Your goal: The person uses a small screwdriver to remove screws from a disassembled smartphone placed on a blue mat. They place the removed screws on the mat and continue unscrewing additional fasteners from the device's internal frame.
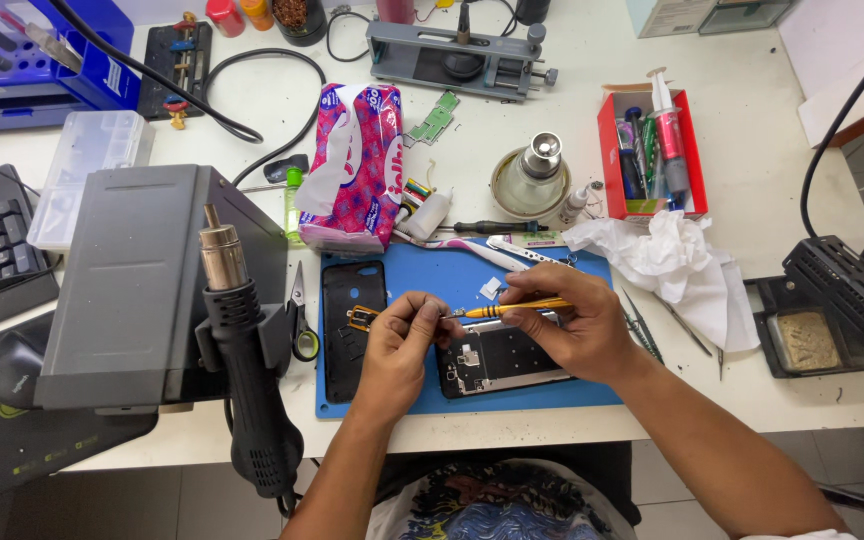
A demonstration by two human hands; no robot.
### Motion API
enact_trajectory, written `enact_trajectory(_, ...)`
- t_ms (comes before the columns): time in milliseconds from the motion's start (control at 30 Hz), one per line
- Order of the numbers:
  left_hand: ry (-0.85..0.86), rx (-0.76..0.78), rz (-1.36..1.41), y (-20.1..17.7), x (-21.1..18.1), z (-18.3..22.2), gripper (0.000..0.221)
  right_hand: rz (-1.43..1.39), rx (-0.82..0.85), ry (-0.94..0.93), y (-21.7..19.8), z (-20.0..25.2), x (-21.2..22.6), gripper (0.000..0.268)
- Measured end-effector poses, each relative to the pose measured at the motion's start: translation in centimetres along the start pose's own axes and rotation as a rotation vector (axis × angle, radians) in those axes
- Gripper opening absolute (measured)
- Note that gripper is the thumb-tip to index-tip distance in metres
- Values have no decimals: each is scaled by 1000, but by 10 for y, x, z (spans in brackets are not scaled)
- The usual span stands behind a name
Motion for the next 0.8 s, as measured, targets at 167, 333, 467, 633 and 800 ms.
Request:
enact_trajectory(167,-6,-6,0,-1,0,0,22,-2,6,4,-2,0,-1,37)
enact_trajectory(333,2,-23,-24,2,-4,1,23,16,-24,9,-1,-2,3,35)
enact_trajectory(467,9,-32,-32,0,-1,0,23,23,-21,15,-2,-1,4,35)
enact_trajectory(633,23,-30,-86,0,-1,-1,25,17,-9,21,-3,-1,2,35)
enact_trajectory(800,44,-51,-166,5,-9,1,25,19,11,-17,-3,-3,0,38)
Point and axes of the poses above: each hand's wrist, its own z-axis away from the middle knuckle, its own y-axis out of the palm, x = y × z, the point moved 1 cm from there along -z, towards the middle knuckle, and after that the axes turned 5 degrees about z, right-handed, at the moved point
